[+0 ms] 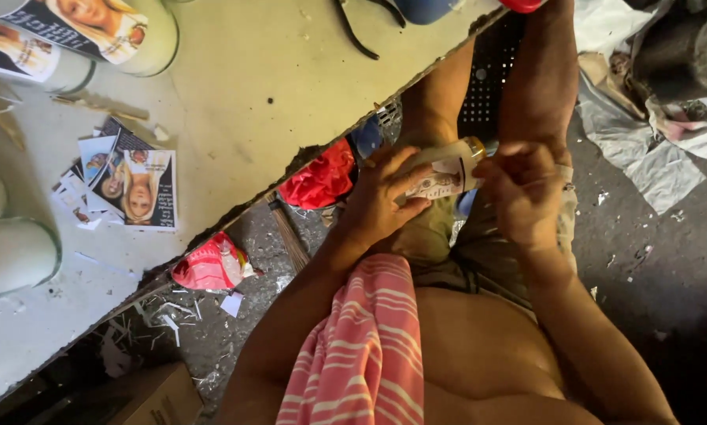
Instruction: Applying labels and decorative gold rings to glass candle jars
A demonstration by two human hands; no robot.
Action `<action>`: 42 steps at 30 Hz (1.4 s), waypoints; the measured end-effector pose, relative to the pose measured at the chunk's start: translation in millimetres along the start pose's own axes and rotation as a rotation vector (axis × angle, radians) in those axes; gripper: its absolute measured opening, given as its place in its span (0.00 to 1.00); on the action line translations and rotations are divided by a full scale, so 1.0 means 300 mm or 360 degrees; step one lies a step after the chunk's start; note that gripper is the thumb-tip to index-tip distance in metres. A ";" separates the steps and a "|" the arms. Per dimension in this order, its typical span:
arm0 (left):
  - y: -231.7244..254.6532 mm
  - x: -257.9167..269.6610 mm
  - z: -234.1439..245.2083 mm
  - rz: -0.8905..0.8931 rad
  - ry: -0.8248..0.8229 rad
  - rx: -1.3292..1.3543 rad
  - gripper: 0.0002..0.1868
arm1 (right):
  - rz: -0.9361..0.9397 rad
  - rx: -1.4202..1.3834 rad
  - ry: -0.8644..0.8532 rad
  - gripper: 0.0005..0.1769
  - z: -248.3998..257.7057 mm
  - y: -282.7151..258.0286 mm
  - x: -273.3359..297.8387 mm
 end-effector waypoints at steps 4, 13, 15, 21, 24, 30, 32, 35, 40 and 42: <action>0.017 0.010 -0.016 -0.0050 0.0019 -0.0138 0.35 | -0.0091 0.0182 -0.0006 0.14 0.003 0.015 -0.014; 0.088 0.006 -0.031 -0.0165 -0.0050 -0.0366 0.36 | -0.0541 0.0900 0.0000 0.09 -0.001 -0.036 -0.046; 0.106 0.004 -0.017 -0.0237 -0.0063 -0.0425 0.36 | -0.0702 0.1027 -0.0049 0.10 -0.020 -0.040 -0.050; 0.099 0.007 -0.031 -0.0201 -0.0077 -0.0414 0.33 | -0.0558 0.1114 -0.0086 0.09 -0.005 0.041 -0.097; 0.092 0.002 -0.030 -0.0097 -0.0067 -0.0367 0.32 | -0.0614 0.1163 -0.0069 0.16 0.007 0.025 -0.086; 0.064 0.012 -0.045 -0.0056 -0.0002 -0.0298 0.31 | -0.0998 0.0502 -0.0019 0.22 0.128 0.088 0.062; 0.048 0.002 -0.045 -0.0030 0.0024 -0.0268 0.30 | -0.0978 0.0266 0.0050 0.19 0.146 0.213 0.085; 0.025 0.007 -0.014 0.0006 0.0039 -0.0126 0.30 | -0.0945 0.0121 0.0151 0.17 0.122 0.279 0.114; -0.014 0.008 -0.010 0.0002 0.0053 -0.0053 0.33 | -0.0844 0.0064 0.0304 0.19 0.090 0.256 0.074; -0.011 0.010 -0.002 0.0069 0.0069 -0.0065 0.35 | -0.0837 0.0482 0.0158 0.21 0.114 0.299 0.050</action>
Point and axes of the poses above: each hand's wrist, its own x-axis away from the middle knuckle, its own z-axis out of the back of the hand, y = z × x, the point moved 4 cm from there along -x, towards the middle knuckle, and after that the axes turned 4 degrees about -x, right-handed, at the moved point
